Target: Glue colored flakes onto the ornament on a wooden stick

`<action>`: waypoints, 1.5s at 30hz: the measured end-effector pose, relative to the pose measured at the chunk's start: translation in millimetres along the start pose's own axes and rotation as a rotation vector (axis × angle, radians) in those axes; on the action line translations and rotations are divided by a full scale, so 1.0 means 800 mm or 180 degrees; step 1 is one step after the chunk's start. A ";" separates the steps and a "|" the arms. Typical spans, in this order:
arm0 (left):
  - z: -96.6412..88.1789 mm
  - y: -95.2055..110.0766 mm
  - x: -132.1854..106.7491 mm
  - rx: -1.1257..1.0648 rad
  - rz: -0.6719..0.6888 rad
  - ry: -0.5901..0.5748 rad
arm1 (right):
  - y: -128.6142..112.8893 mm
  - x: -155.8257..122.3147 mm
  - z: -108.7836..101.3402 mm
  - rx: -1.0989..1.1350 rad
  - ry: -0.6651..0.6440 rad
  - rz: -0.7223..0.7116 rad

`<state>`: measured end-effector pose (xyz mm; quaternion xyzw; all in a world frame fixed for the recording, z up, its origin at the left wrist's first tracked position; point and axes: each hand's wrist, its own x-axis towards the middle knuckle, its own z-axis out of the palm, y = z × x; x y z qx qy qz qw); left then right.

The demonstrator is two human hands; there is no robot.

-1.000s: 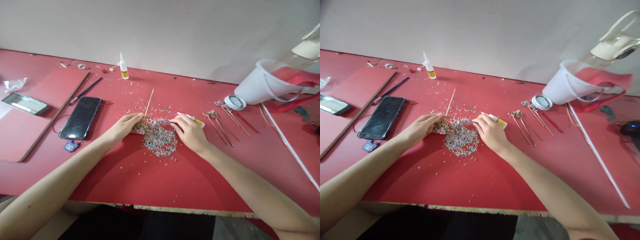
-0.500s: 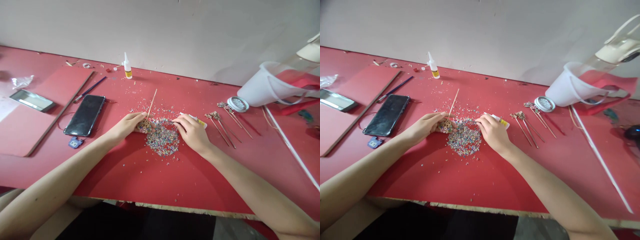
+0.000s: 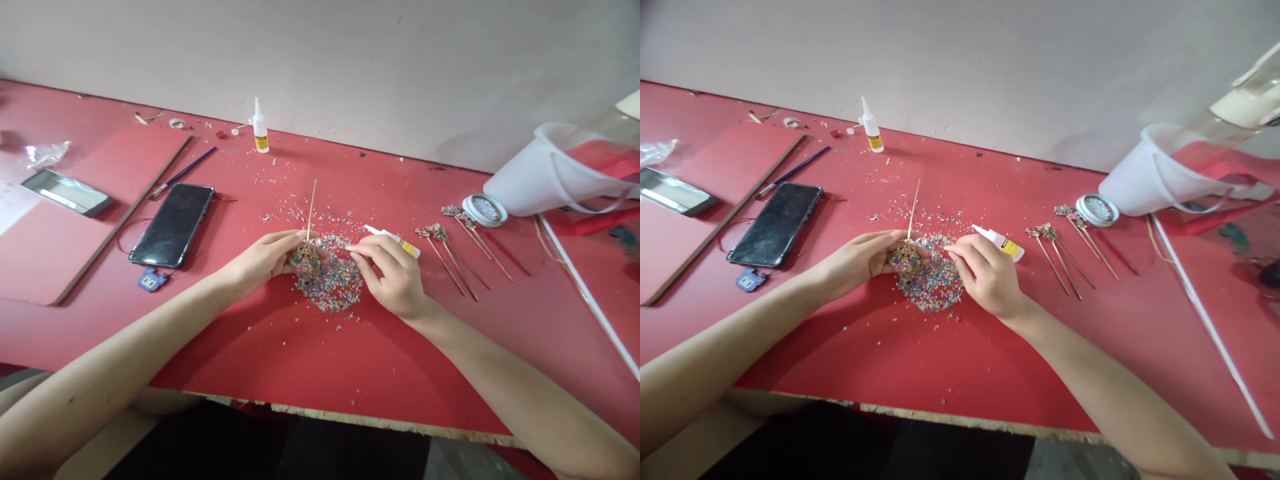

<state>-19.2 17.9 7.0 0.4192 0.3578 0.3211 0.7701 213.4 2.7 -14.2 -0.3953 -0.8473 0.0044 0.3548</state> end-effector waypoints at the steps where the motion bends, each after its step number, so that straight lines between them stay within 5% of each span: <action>1: 0.003 -0.001 -0.001 -0.0036 -0.0038 0.0022 | -0.002 -0.001 0.000 -0.0026 -0.0026 -0.0059; 5: 0.012 -0.005 -0.004 -0.0276 -0.0226 0.0229 | -0.005 -0.002 -0.001 -0.0212 -0.0170 -0.0314; 13: 0.013 -0.009 -0.005 -0.0581 -0.0191 0.0046 | -0.006 0.000 -0.001 -0.0490 -0.0271 -0.0568; 32: 0.013 -0.007 -0.005 -0.0532 -0.0238 -0.0005 | -0.006 -0.004 0.000 -0.0141 -0.0300 -0.0275; 45: 0.010 -0.013 -0.003 -0.0538 -0.0255 0.0037 | -0.006 -0.003 0.000 -0.0211 -0.0486 -0.0529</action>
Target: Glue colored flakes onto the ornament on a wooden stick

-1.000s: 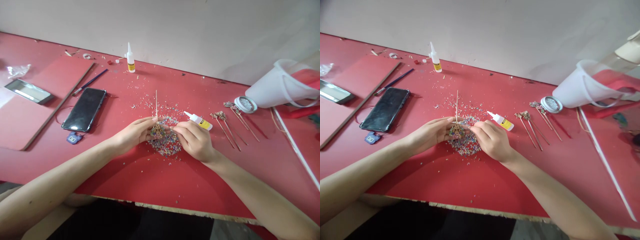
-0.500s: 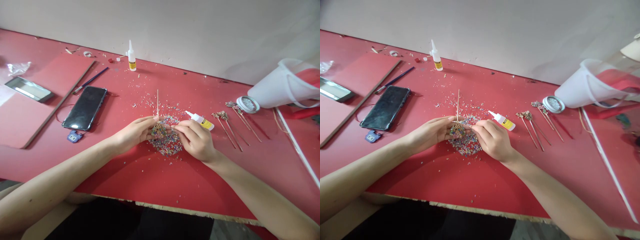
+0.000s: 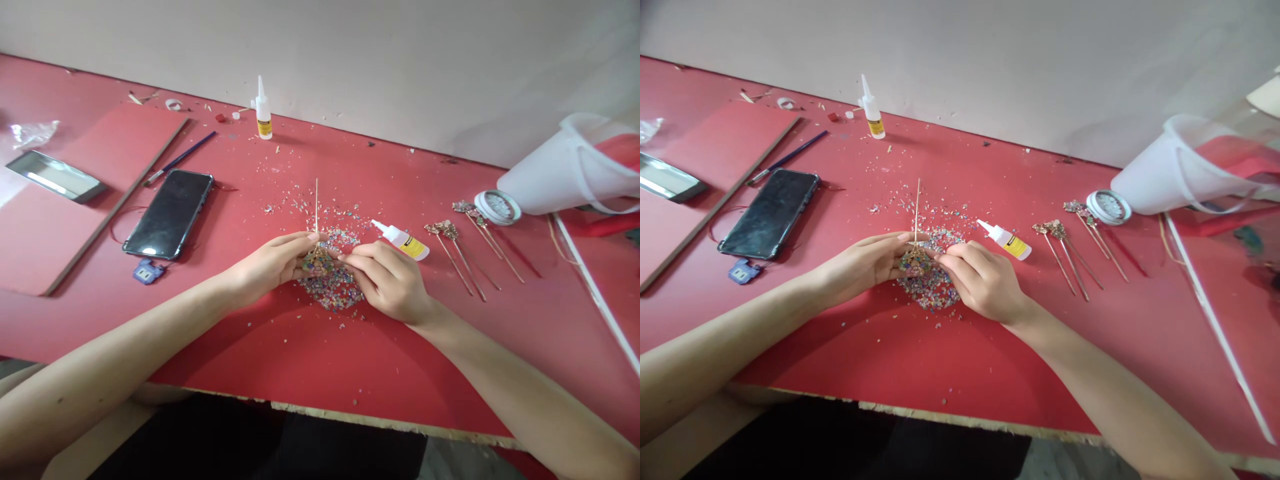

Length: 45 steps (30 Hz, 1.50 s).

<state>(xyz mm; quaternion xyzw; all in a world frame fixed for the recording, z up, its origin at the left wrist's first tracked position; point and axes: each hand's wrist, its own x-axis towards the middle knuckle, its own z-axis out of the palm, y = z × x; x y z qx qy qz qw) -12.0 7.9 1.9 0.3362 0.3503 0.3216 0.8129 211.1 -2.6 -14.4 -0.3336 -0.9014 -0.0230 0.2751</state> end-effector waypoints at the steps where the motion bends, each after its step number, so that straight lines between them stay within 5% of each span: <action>1: 0.000 -0.001 0.000 0.0013 -0.0002 0.0003 | 0.000 0.000 0.000 -0.0009 -0.0008 -0.0012; 45: 0.004 0.001 0.000 0.0099 -0.0042 0.0069 | 0.000 0.001 0.001 0.0079 0.0096 -0.0057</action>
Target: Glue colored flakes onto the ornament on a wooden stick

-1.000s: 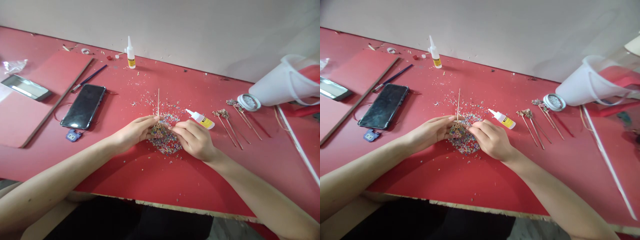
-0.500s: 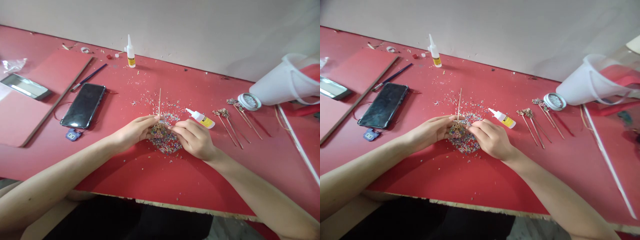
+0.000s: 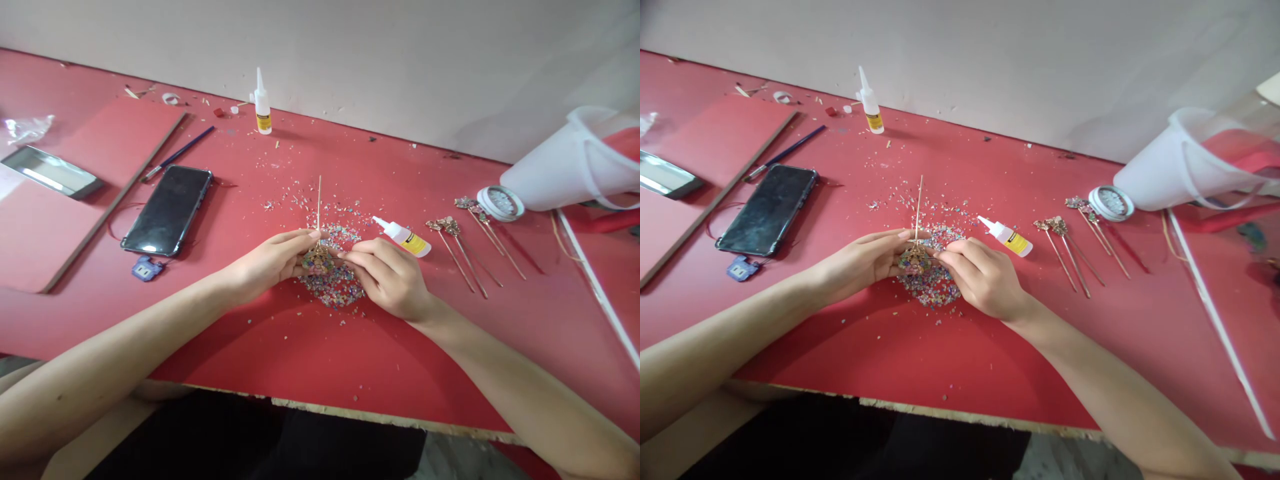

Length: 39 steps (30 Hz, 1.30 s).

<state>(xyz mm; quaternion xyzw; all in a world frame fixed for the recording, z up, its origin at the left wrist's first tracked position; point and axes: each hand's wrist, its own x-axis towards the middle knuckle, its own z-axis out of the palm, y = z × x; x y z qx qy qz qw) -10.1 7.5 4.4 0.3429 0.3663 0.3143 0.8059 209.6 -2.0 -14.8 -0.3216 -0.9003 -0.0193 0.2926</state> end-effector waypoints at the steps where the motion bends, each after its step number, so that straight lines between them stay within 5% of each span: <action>1: 0.000 0.000 0.000 -0.0009 -0.0001 0.0016 | 0.000 0.000 0.000 0.0012 -0.0002 0.0019; 39: -0.002 -0.001 -0.001 0.0067 0.0079 0.0058 | -0.001 0.001 0.002 0.0051 0.0037 0.0120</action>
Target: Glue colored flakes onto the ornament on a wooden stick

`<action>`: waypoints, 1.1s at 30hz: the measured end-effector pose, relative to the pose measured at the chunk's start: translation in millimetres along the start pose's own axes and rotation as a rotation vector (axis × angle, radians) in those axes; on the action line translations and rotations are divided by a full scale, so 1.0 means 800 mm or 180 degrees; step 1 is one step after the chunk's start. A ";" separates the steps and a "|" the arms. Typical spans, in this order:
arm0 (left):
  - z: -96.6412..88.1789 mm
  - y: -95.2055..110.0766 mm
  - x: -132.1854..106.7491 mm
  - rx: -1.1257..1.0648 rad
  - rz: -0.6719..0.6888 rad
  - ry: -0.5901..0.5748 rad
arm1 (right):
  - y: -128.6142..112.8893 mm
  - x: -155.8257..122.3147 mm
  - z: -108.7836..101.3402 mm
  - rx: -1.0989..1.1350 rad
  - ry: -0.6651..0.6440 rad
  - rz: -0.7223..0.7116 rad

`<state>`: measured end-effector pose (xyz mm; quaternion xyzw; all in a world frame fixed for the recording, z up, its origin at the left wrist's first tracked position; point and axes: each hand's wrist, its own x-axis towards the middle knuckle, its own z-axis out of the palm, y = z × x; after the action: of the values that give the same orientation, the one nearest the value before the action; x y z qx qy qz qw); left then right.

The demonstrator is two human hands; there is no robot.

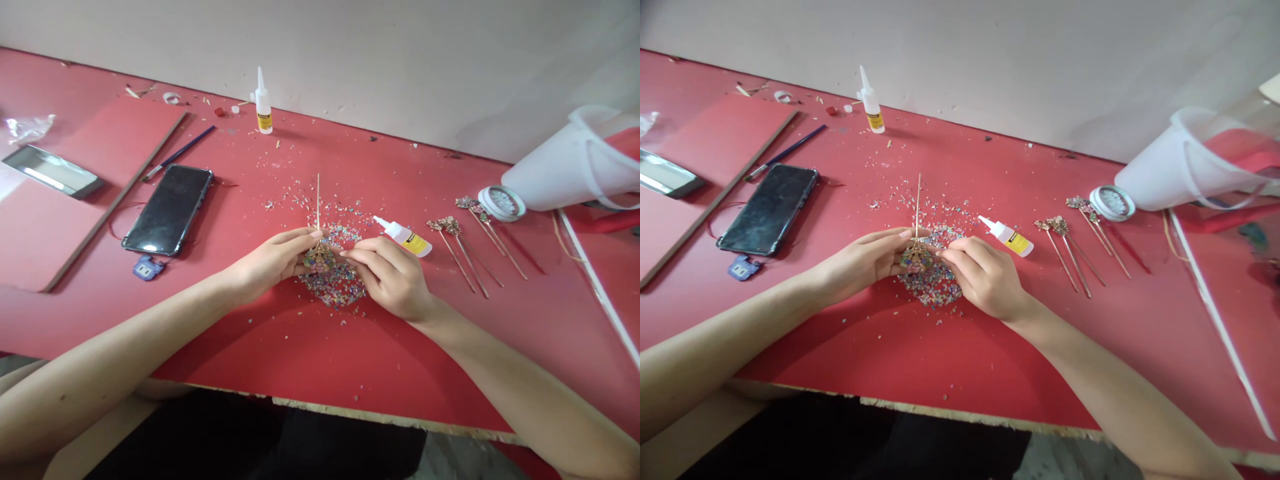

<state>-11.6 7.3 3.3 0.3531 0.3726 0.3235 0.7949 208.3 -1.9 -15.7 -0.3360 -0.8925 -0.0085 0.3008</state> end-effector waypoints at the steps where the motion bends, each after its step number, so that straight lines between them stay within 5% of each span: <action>1: 0.000 -0.001 0.000 -0.0002 0.0010 -0.0013 | 0.000 0.000 0.000 0.0002 -0.0009 0.0003; 33: 0.004 0.003 -0.002 -0.0024 0.0000 0.0007 | 0.003 0.001 -0.005 -0.0248 0.0138 -0.0099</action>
<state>-10.3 6.5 7.2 0.3498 0.3723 0.3253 0.7958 211.4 -0.8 -12.6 -0.3332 -0.8899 -0.0551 0.3065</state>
